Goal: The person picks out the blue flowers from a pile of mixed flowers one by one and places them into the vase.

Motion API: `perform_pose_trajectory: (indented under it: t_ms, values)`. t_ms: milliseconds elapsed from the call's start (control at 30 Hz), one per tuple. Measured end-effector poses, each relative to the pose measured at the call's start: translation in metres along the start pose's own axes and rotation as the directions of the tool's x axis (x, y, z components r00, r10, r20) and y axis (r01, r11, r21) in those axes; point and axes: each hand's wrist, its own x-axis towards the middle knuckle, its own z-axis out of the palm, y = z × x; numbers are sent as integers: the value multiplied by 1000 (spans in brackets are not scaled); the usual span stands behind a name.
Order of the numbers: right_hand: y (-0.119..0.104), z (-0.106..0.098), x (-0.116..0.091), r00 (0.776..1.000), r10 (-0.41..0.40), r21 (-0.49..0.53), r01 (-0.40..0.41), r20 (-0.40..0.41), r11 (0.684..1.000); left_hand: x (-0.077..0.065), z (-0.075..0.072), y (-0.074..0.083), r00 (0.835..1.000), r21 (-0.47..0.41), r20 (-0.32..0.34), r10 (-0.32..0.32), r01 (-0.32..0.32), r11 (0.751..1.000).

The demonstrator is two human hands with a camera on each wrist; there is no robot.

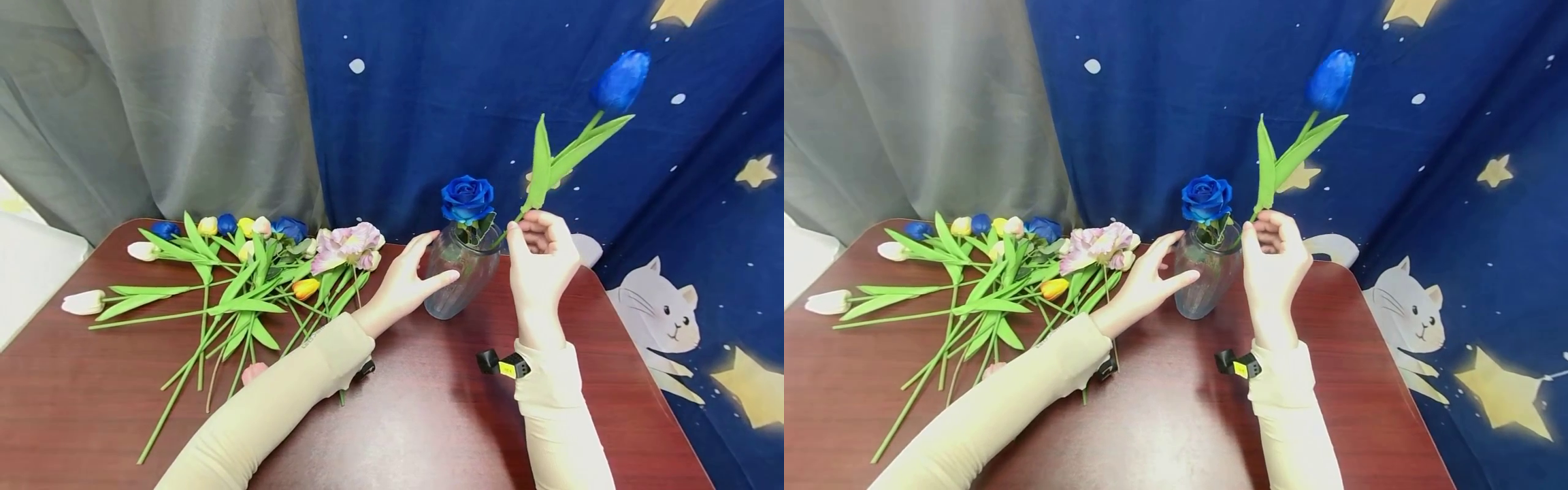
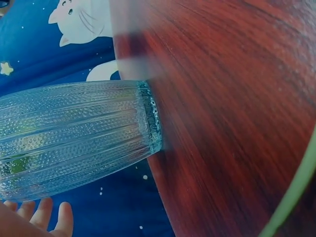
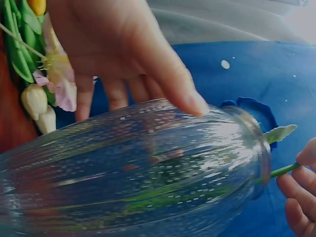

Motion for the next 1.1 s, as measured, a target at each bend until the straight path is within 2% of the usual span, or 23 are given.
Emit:
perform_pose_trajectory:
  t_ms: [133,500,633,833,933,1000,1100]
  values:
    - [5,1,-5,1000,17,-47,-17,9,999,0,1,-1,1000,-4,-7,5,-5,1000]
    - [15,0,-12,999,-8,-218,15,33,976,0,2,-3,1000,1,-12,15,-15,1000]
    - [13,2,-14,999,-6,-237,14,36,971,0,3,-4,1000,5,-16,20,-20,1000]
    - [-12,6,-20,999,-14,-253,26,47,967,0,3,-4,1000,9,-19,22,-22,1000]
    - [-18,6,-22,998,-20,-273,34,52,962,0,3,-4,999,7,-21,27,-27,1000]
    - [-18,6,-22,998,-22,-283,37,56,958,0,4,-4,999,7,-23,29,-28,1000]
    - [-4,2,-21,998,-27,-286,44,63,957,0,4,-4,999,8,-24,28,-28,1000]
